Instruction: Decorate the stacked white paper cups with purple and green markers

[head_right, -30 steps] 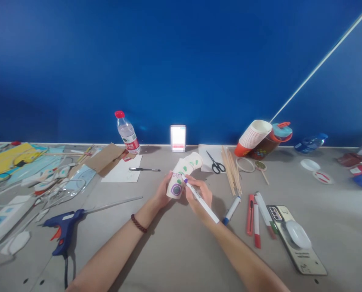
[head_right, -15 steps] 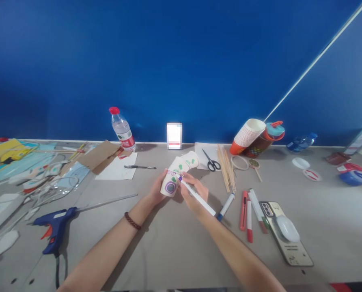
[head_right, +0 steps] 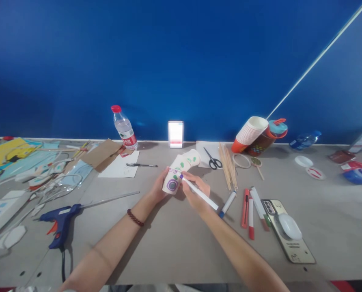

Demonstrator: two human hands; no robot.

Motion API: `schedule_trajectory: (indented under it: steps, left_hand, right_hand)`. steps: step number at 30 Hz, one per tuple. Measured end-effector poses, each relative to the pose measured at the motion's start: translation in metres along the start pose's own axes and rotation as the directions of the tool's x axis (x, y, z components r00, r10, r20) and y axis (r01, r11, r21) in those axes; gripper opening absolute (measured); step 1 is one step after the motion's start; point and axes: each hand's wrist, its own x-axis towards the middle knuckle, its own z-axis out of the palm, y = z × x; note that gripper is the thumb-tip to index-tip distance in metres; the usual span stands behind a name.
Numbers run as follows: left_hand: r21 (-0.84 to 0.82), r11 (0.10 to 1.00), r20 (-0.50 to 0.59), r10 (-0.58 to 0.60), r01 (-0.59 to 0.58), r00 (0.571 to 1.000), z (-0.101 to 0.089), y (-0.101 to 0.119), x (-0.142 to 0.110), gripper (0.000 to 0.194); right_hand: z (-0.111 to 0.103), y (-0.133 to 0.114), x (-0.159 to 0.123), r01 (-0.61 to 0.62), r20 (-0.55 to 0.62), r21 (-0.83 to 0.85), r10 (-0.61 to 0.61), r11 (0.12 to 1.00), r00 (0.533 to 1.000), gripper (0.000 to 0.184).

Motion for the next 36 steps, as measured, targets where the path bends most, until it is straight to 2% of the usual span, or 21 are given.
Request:
schedule_trajectory:
  steps: [15,21,36]
  left_hand:
    - [-0.018,1.0,-0.013,-0.005,0.005,1.0,-0.0023,-0.0012,0.0018,0.04]
    - [-0.011,1.0,-0.002,-0.013,0.013,1.0,-0.0027,-0.0014,0.0013,0.041]
    - [-0.016,1.0,0.001,0.007,-0.007,1.0,-0.0016,-0.0018,0.0013,0.041]
  right_hand:
    - [0.0002,0.001,-0.0013,-0.033,0.032,-0.027,0.034,0.999,0.999,0.009]
    - [-0.0004,0.0031,0.0004,-0.036,0.018,0.052,0.035,0.998,0.999,0.009]
    - [0.0008,0.0044,-0.0005,-0.04,0.022,0.077,0.038,0.996,0.999,0.007]
